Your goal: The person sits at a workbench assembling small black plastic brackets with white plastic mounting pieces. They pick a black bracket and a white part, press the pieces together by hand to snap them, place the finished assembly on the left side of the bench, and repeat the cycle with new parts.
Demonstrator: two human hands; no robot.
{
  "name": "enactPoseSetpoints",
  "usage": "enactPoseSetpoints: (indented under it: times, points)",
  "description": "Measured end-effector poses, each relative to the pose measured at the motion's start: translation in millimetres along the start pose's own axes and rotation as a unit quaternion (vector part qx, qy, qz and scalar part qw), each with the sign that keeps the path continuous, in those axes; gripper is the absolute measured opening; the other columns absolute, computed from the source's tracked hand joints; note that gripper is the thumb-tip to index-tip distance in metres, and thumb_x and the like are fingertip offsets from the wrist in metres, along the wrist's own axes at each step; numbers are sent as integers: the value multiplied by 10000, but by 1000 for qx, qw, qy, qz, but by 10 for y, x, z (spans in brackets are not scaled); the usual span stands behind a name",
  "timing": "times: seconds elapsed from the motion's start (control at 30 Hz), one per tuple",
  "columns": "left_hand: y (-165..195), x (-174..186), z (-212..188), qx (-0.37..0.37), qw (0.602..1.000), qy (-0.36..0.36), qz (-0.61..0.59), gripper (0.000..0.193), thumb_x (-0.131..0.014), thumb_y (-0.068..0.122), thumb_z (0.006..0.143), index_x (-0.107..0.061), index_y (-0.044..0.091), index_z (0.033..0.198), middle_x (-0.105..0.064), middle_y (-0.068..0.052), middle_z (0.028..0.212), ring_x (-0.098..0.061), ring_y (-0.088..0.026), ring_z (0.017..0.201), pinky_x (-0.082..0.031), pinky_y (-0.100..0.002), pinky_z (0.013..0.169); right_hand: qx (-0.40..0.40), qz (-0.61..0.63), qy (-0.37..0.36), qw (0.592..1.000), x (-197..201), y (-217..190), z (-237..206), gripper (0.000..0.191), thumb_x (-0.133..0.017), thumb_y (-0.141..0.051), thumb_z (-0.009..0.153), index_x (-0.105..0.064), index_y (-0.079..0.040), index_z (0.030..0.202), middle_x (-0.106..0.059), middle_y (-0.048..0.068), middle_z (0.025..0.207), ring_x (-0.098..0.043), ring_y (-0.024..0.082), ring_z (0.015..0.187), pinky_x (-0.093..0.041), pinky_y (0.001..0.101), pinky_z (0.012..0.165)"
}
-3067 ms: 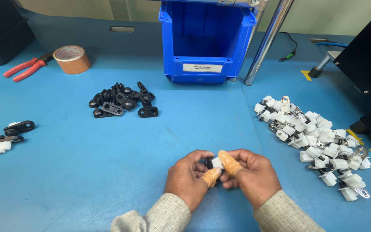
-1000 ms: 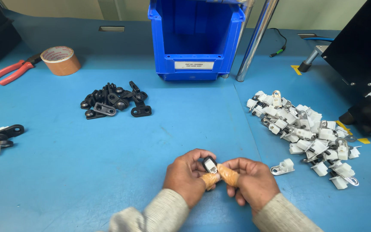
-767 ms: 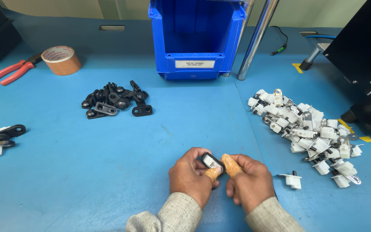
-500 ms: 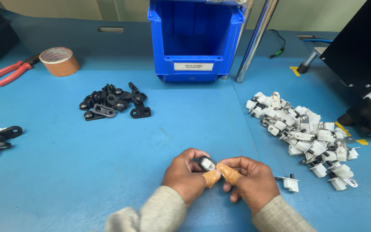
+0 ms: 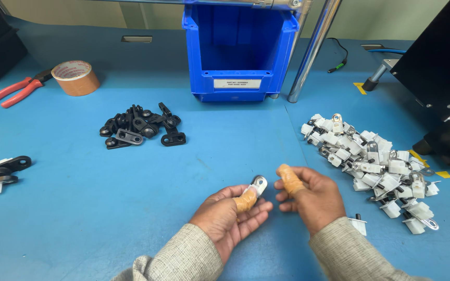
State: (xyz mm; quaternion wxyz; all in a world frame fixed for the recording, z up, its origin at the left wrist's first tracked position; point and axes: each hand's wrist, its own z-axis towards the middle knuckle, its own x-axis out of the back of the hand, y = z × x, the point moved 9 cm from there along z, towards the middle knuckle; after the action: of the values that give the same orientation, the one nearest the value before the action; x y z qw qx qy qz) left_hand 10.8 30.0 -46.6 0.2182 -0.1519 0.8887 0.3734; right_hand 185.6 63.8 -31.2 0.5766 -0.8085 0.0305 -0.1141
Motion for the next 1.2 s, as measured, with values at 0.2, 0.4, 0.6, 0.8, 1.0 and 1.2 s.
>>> enactPoseSetpoints:
  times: [0.2, 0.4, 0.6, 0.8, 1.0, 1.2]
  points:
    - [-25, -110, -25, 16, 996, -34, -78, 308, -630, 150, 957, -579, -10, 1215, -721, -173, 1095, -761, -217, 986, -647, -310, 872, -73, 85, -10, 994, -113, 218, -115, 316, -687, -223, 913, -704, 20, 1114, -743, 132, 987, -703, 188, 820, -606, 326, 705]
    - [-44, -186, -16, 6, 995, -63, -74, 261, -617, 106, 943, -527, 9, 1169, -697, -177, 1098, -735, -247, 995, -652, -354, 889, -127, 165, -55, 976, -190, 302, -100, 261, -693, -99, 888, -666, 55, 1097, -746, 185, 972, -744, 234, 822, -633, 360, 734]
    - [-59, -153, -15, -27, 999, 29, -16, 256, -620, 94, 966, -517, 56, 1197, -700, -181, 1107, -738, -256, 1019, -651, -367, 925, -78, 120, 38, 989, -222, 289, 0, 214, -580, 52, 900, -715, 73, 1065, -750, 203, 961, -707, 244, 796, -576, 346, 706]
    - [-81, -124, -15, -19, 996, 41, -74, 303, -641, 189, 975, -518, 32, 1203, -703, -172, 1138, -744, -244, 1013, -637, -380, 943, -79, 126, 28, 988, -253, 243, -86, 271, -528, 2, 908, -740, 46, 1071, -768, 168, 951, -718, 200, 841, -571, 333, 794]
    - [-123, -133, 22, -11, 992, 1, -124, 278, -640, 180, 972, -507, 30, 1164, -672, -189, 1142, -742, -253, 993, -647, -393, 933, -75, 101, -13, 992, -251, 288, -82, 227, -685, -114, 916, -722, 62, 1055, -759, 161, 912, -706, 206, 809, -578, 346, 763]
    - [-123, -93, 3, -26, 997, 45, -59, 245, -663, 175, 966, -540, 57, 1142, -703, -158, 1092, -737, -239, 977, -651, -373, 915, -41, 42, 40, 997, -219, 276, -15, 233, -625, -38, 894, -783, 36, 1048, -786, 159, 921, -708, 193, 797, -576, 330, 733]
